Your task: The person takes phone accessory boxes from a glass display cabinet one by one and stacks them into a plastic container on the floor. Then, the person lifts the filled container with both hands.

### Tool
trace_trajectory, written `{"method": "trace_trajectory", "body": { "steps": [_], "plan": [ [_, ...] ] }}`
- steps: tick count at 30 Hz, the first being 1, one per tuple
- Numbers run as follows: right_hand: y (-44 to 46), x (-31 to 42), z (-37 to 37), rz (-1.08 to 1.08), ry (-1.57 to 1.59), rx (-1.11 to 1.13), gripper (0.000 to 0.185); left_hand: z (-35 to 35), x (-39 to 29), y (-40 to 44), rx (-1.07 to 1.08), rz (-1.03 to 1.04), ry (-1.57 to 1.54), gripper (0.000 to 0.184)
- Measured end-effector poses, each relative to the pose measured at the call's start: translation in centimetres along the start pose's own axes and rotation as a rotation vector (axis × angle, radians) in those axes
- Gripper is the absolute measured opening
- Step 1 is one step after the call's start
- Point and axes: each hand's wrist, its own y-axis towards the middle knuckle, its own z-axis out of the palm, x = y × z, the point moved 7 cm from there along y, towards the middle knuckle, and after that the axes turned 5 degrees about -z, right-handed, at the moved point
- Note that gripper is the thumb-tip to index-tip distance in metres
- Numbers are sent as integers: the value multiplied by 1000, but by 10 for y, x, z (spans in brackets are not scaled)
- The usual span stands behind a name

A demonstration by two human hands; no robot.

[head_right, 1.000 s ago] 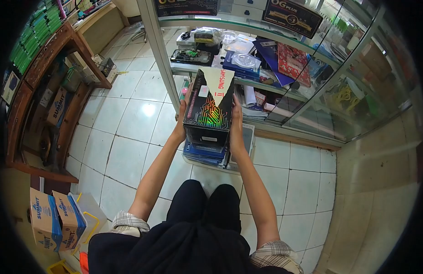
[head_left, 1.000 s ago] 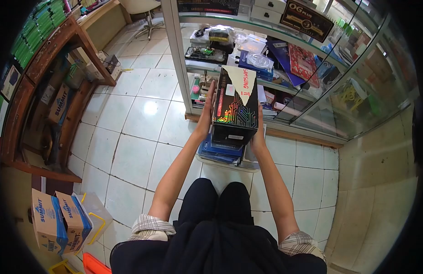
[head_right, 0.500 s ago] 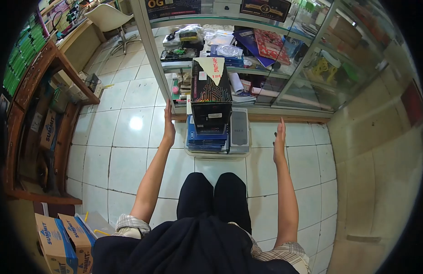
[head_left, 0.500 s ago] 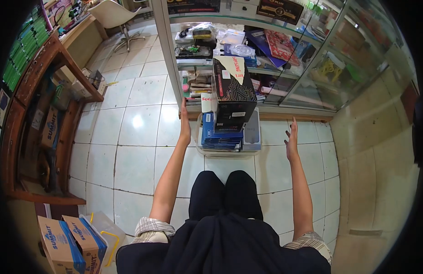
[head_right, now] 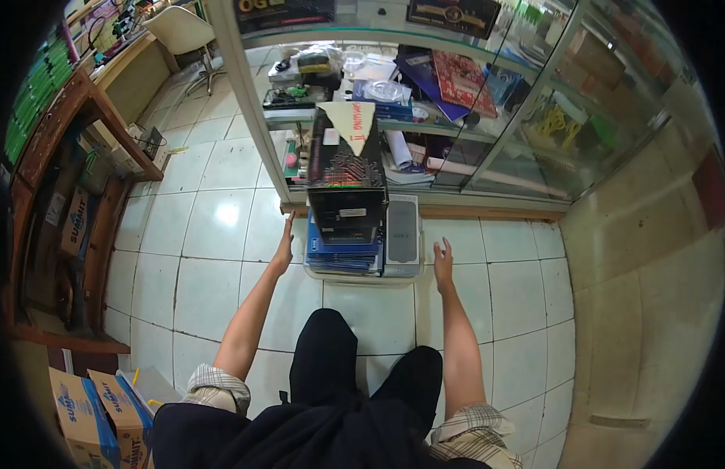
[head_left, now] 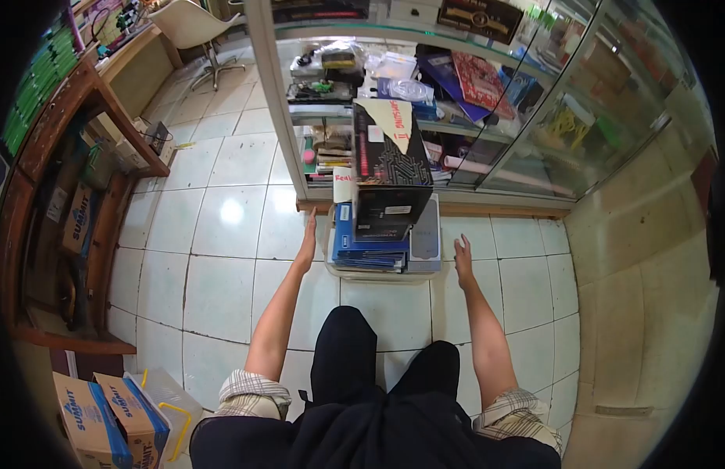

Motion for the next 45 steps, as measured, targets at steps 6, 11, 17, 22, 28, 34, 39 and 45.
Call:
{"method": "trace_trajectory", "body": {
  "steps": [6,11,17,22,28,34,39,45],
  "plan": [
    [22,-2,43,-8,24,56,53,24,10,20,38,-64,-119,79],
    [18,15,49,-92,-38,20,51,32,32,24,2,-160,-236,77],
    [12,21,48,-353,74,-63,55,35,31,13,-75,-237,-237,65],
    [6,12,30,-350,51,-139,54,51,15,1,-84,-187,-144,56],
    [-13,1,-9,-279,29,-166,54,86,9,-13,-81,-206,-209,59],
    [-28,-23,-54,-223,5,-218,53,120,57,16,73,-58,-45,62],
    [-44,-42,-94,-223,51,-266,51,158,86,27,190,-11,57,64],
    [-61,-62,-139,-183,95,-292,50,204,74,4,194,-37,-14,64]
  ]
}}
